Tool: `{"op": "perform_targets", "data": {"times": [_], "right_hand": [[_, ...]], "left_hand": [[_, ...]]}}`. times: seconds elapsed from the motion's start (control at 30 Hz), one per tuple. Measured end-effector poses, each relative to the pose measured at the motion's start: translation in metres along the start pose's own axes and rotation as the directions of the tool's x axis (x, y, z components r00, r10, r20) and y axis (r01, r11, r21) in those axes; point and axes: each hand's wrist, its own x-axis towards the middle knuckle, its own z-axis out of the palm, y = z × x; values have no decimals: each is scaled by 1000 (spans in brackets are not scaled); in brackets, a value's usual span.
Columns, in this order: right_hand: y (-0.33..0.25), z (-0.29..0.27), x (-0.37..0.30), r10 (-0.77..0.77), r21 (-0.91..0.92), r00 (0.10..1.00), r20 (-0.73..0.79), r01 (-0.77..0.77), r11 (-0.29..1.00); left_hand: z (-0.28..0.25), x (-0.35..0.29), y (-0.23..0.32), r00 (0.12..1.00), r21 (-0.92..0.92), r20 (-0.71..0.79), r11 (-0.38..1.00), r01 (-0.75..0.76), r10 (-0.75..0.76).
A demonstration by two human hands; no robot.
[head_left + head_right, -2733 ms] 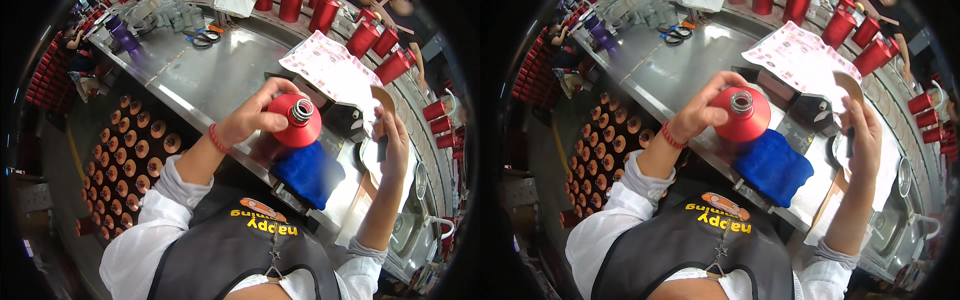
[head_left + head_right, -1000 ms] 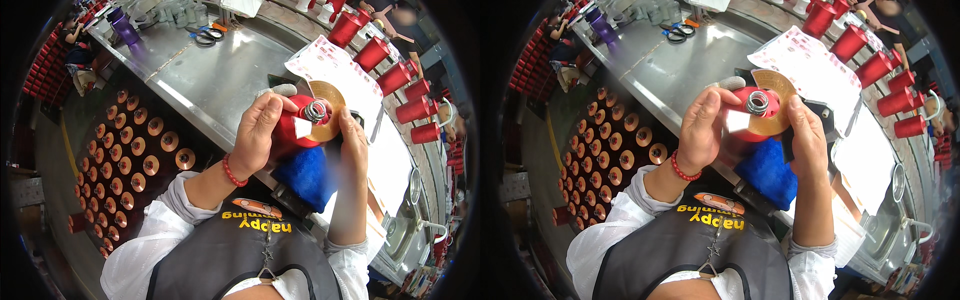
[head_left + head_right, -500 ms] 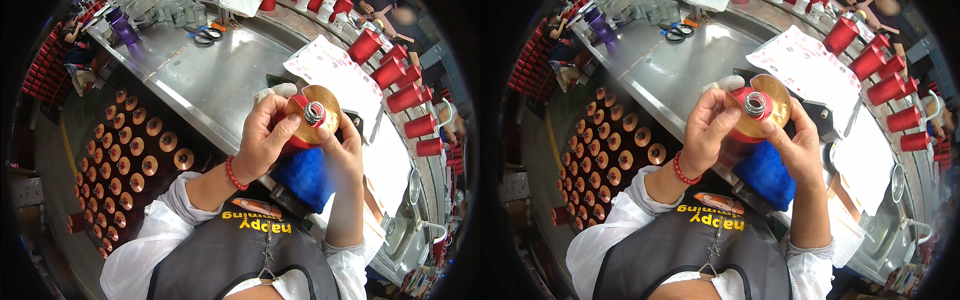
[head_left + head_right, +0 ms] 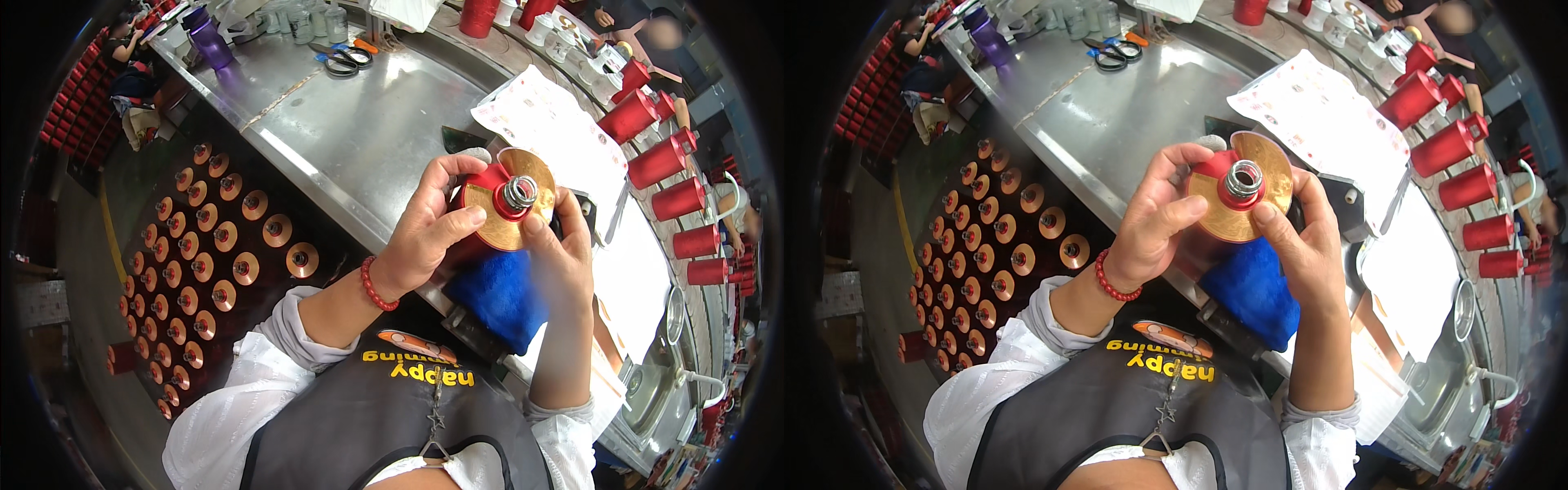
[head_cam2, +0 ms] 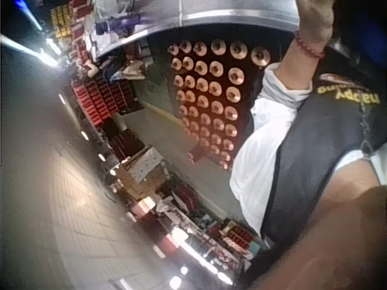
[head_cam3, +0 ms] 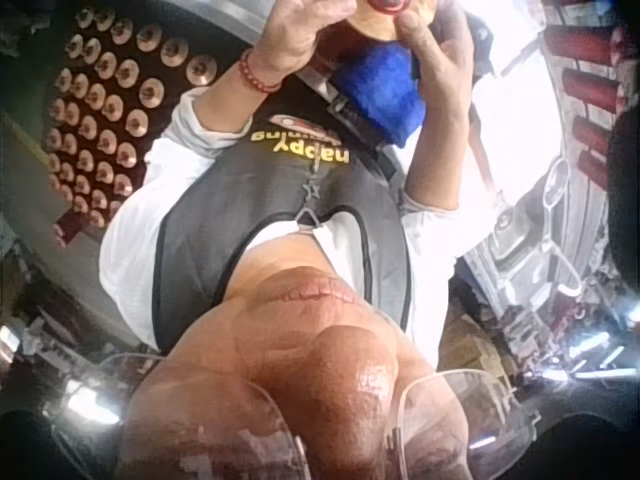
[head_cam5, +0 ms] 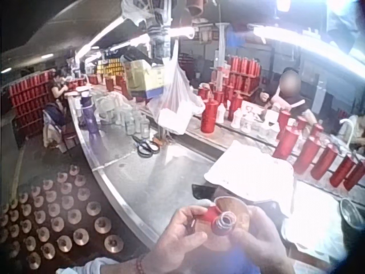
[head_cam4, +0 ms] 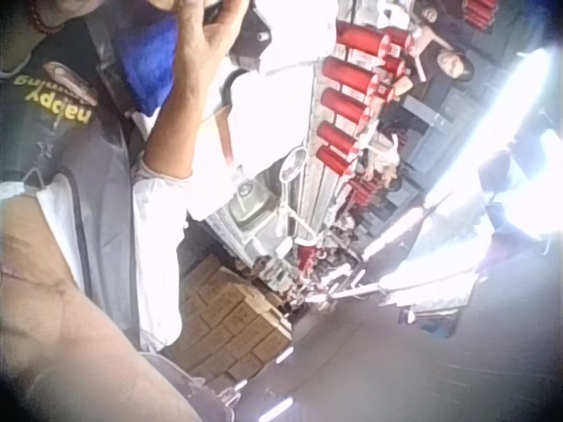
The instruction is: The person picks a red cylindrical bottle, wipes it with a green sponge, then applies a paper label to the body and a gold foil seal to the cap. They smooth the label and seal with a small wooden stick and their fingers, then place the bottle into a tray of similar bottles. The process repeats with another bottle.
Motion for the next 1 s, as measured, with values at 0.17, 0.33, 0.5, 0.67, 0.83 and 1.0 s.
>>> {"op": "perform_targets", "data": {"times": [0.17, 0.33, 0.5, 0.67, 0.83, 1.0], "right_hand": [[10, -11, 1, 9, 102, 1000, 9, -10, 995], [7, -5, -1, -77, 52, 996, 47, 74, 996], [7, -2, -2, -47, 74, 998, 29, 45, 996], [9, 5, -6, -106, -104, 994, -38, 101, 989], [10, 1, -6, -85, -79, 996, -32, 83, 993], [6, 1, -5, -74, -100, 997, -30, 71, 993]], "left_hand": [[0, 0, 1, 1000, -37, -7, 999, 6, -6], [-4, -1, -2, 998, 21, 61, 999, -28, 27], [-4, -2, -1, 999, -4, 52, 1000, -5, 6], [-9, 3, 5, 994, -21, 104, 999, 45, -43], [-12, 5, 0, 993, -16, 116, 1000, 16, -14], [-9, 6, 0, 994, 41, 113, 999, -4, 0]]}}
